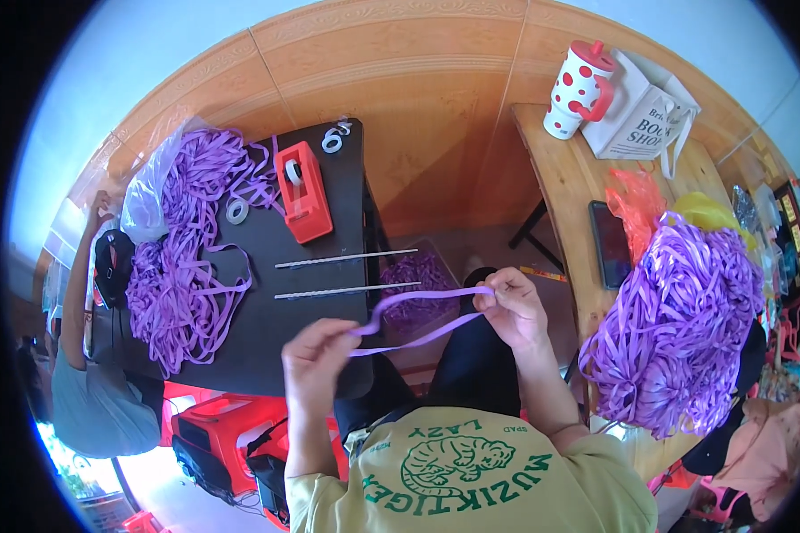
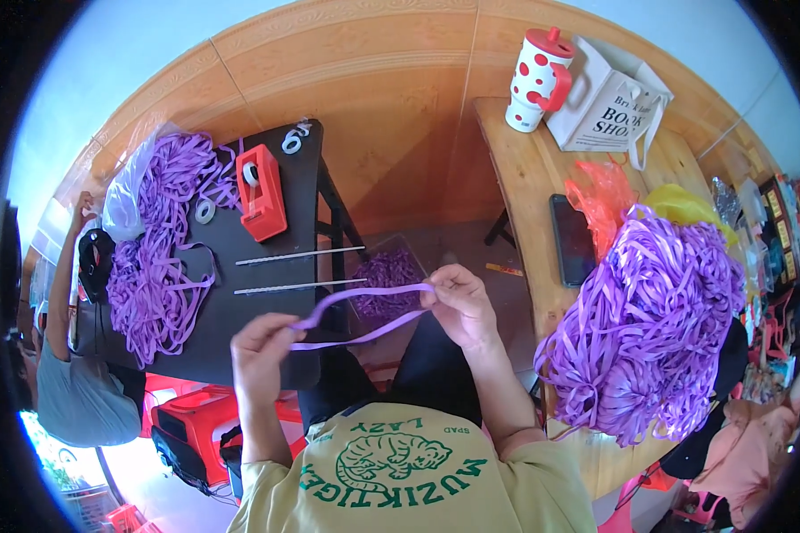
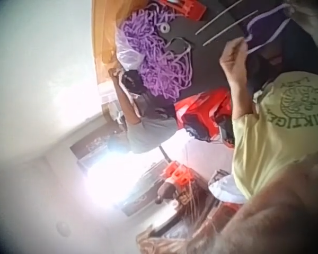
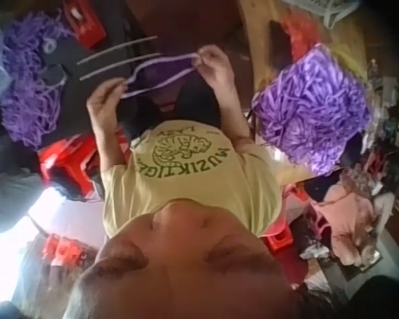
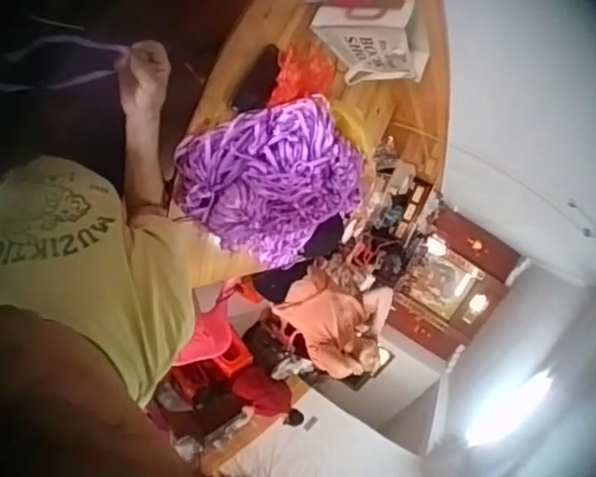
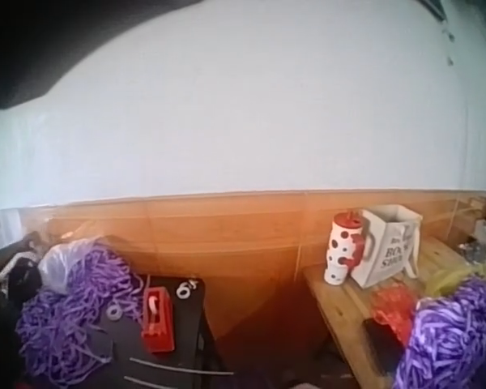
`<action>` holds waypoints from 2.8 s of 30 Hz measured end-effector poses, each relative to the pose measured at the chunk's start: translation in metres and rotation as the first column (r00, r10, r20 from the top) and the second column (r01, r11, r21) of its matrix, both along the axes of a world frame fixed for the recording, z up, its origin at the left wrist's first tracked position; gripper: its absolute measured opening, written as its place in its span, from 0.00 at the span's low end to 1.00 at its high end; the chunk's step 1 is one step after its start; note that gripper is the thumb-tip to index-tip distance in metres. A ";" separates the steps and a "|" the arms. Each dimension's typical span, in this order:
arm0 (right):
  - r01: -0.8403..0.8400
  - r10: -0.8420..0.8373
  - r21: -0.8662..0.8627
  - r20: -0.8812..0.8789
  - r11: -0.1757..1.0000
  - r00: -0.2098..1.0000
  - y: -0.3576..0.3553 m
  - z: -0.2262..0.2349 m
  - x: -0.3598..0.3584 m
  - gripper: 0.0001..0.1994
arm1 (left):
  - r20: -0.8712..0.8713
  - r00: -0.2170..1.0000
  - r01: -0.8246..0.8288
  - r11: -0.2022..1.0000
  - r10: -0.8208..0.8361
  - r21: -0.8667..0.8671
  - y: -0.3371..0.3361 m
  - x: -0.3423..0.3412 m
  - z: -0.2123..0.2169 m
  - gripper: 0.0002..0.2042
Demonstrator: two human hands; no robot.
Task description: Wrapping purple ribbons around a metal frame to create decorative items.
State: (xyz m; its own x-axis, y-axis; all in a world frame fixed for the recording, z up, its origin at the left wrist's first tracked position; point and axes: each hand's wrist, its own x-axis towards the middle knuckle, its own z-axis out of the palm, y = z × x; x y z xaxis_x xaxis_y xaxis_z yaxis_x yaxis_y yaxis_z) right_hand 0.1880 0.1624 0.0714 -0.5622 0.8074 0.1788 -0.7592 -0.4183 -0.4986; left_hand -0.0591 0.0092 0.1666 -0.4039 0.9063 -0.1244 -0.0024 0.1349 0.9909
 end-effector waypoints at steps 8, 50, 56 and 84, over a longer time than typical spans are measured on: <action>0.176 -0.259 0.277 0.299 0.945 0.918 -0.035 0.047 -0.017 0.07 | -0.251 0.941 0.294 0.918 -0.229 0.266 0.031 0.082 -0.020 0.13; 0.395 -0.346 -0.052 0.391 0.917 0.853 0.012 0.025 -0.030 0.05 | -0.735 0.535 0.701 0.704 -0.417 0.111 0.006 0.043 -0.202 0.03; 0.306 -0.297 0.023 0.327 0.952 0.897 0.008 0.037 -0.022 0.06 | -0.650 0.713 0.512 0.829 -0.265 0.224 0.011 0.042 -0.203 0.13; 0.257 -0.262 0.058 0.297 0.965 0.918 0.015 0.046 0.013 0.10 | 0.205 0.841 0.503 0.863 -0.501 0.045 0.015 0.044 -0.199 0.08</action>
State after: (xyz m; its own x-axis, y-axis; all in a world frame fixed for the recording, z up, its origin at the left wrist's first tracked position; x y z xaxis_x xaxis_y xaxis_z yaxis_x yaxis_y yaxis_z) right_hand 0.2010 0.1771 0.1175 -0.3627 0.9306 0.0499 -0.6541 -0.2160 -0.7249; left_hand -0.0150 0.0241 -0.0320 0.1411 0.9764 -0.1634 -0.1323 0.1822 0.9743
